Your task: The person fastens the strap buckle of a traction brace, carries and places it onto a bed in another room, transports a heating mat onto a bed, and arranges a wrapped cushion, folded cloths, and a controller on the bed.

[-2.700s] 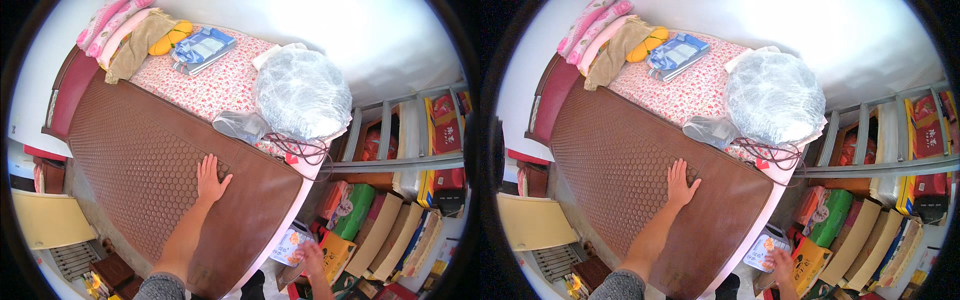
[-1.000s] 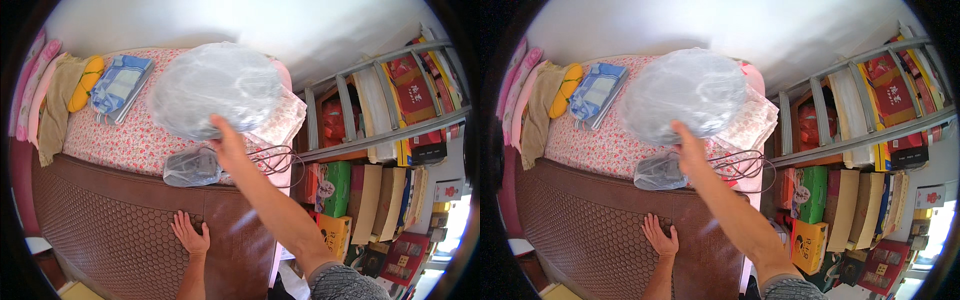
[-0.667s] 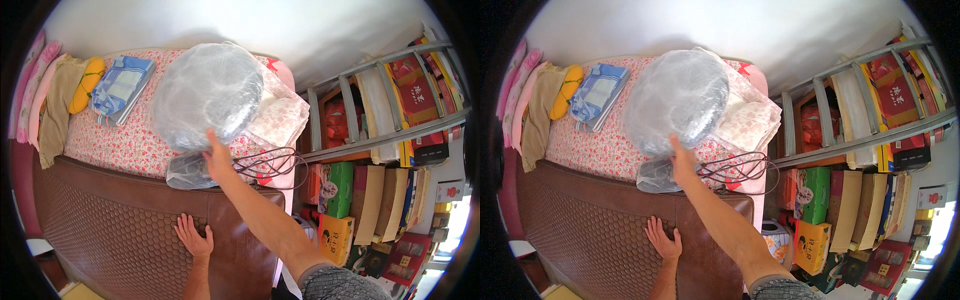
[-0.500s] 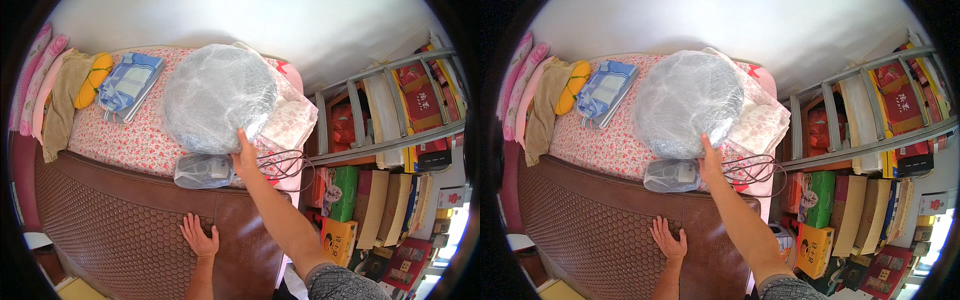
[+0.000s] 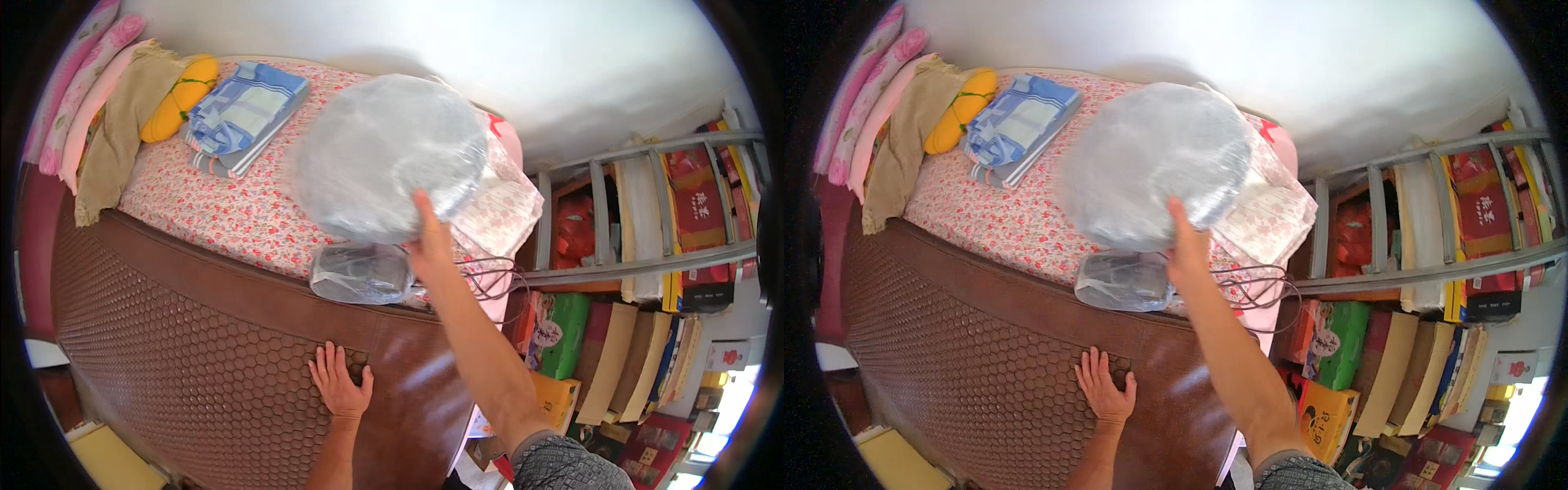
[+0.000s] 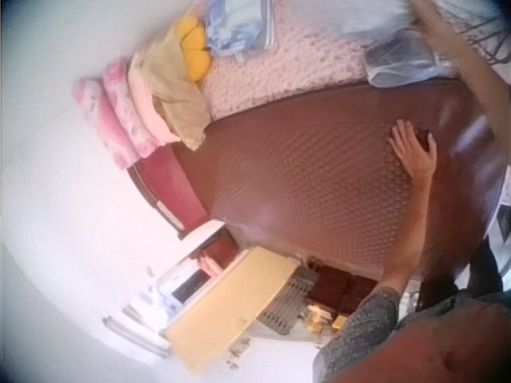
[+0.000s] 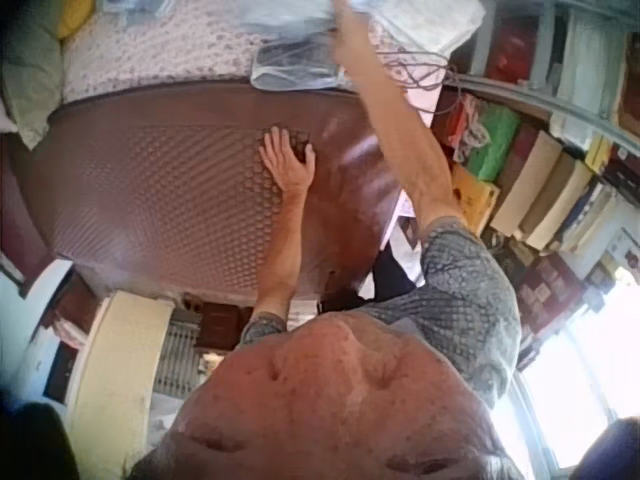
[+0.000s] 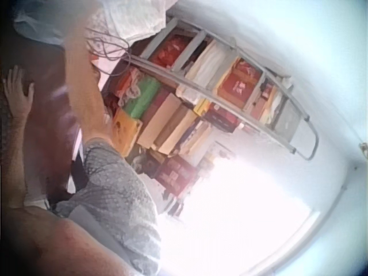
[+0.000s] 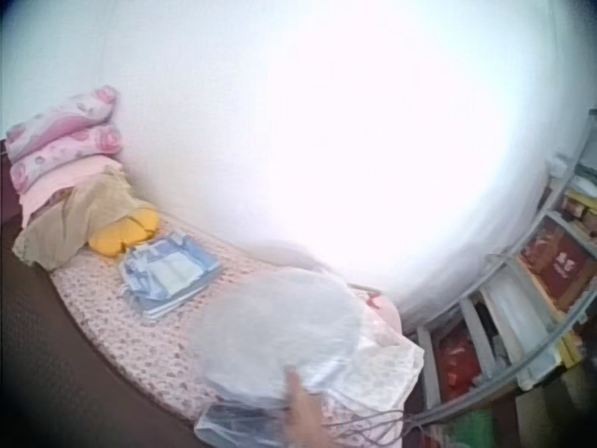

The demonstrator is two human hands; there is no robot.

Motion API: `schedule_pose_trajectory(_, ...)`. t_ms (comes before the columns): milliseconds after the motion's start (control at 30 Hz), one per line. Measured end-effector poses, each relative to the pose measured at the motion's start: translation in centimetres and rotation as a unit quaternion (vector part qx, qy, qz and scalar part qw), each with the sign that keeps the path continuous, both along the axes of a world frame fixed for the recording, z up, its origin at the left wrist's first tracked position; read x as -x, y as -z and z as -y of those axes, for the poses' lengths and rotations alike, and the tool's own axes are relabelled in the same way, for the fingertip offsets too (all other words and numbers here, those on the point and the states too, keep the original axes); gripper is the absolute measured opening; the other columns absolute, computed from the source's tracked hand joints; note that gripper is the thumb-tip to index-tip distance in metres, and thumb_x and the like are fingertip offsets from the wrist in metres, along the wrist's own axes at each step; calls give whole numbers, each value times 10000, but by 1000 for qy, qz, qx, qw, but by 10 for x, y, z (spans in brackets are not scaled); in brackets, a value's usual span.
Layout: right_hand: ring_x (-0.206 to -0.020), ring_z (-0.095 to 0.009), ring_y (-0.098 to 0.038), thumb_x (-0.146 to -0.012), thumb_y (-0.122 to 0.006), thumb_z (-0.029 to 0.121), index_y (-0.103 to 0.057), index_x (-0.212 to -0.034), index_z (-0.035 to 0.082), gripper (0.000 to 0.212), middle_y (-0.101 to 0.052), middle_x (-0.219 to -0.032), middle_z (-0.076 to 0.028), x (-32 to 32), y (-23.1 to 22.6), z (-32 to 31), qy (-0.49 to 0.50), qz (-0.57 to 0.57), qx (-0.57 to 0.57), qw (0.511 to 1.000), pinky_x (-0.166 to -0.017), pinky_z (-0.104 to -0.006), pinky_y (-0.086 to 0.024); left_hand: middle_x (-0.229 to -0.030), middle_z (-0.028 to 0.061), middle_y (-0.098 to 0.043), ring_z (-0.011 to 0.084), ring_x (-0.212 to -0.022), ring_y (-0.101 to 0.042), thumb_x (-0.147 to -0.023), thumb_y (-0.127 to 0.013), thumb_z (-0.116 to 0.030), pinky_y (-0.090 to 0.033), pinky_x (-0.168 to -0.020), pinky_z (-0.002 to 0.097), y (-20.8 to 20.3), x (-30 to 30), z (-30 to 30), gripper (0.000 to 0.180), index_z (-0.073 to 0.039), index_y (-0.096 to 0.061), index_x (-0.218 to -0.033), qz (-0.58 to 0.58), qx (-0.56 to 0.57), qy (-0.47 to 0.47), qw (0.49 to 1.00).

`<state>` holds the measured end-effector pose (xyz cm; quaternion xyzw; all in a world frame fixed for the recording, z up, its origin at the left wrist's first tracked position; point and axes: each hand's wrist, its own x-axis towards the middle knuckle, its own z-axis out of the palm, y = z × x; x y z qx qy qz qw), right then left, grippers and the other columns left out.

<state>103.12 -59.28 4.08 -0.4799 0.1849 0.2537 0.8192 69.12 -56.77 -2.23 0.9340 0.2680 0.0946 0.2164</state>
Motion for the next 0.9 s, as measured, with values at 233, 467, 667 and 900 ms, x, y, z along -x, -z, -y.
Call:
schedule_pose_trajectory(233, -1145, -297, -574, -770, -881, 353, -403, -1438, 33, 882, -527, -1369, -142, 36, 39, -76, -141, -131, -24, 981, -968, -405, -547, -1555, 225, -377, 429, -1454, -312, -913, -613, -362, -186, -1192, 620, 8, -14, 19, 659, 19, -444, -1424, -1, -8, 10, 1000)
schedule_pose_trajectory(467, -1232, -301, -532, -750, -878, 461, -372, -1466, 33, 976, -480, -1422, -139, 48, 49, -71, -87, -137, -87, 983, -1021, -411, -502, -1565, 219, -364, 433, -1466, -289, -944, -569, -358, -161, -1205, 609, 2, -4, 8, 640, 17, -424, -1441, -18, -32, 7, 999)
schedule_pose_trajectory(667, -1103, -219, -547, -719, -875, 537, -449, -1404, 6, 966, -551, -1268, -102, 25, 68, -44, -12, -65, 125, 990, -895, -343, -483, -1567, 219, -362, 433, -1465, -290, -929, -578, -353, -160, -1206, 609, 7, -6, 13, 647, 15, -426, -1440, -19, -18, 8, 1000)
schedule_pose_trajectory(900, -1233, -291, -529, -704, -880, 516, -417, -1400, -91, 1033, -532, -1354, -221, 3, 35, -9, -18, 73, 96, 993, -1031, -381, -434, -1577, 211, -348, 415, -1478, -274, -921, -582, -339, -149, -1213, 602, 6, -7, 10, 660, 5, -406, -1456, -22, -27, 9, 999)
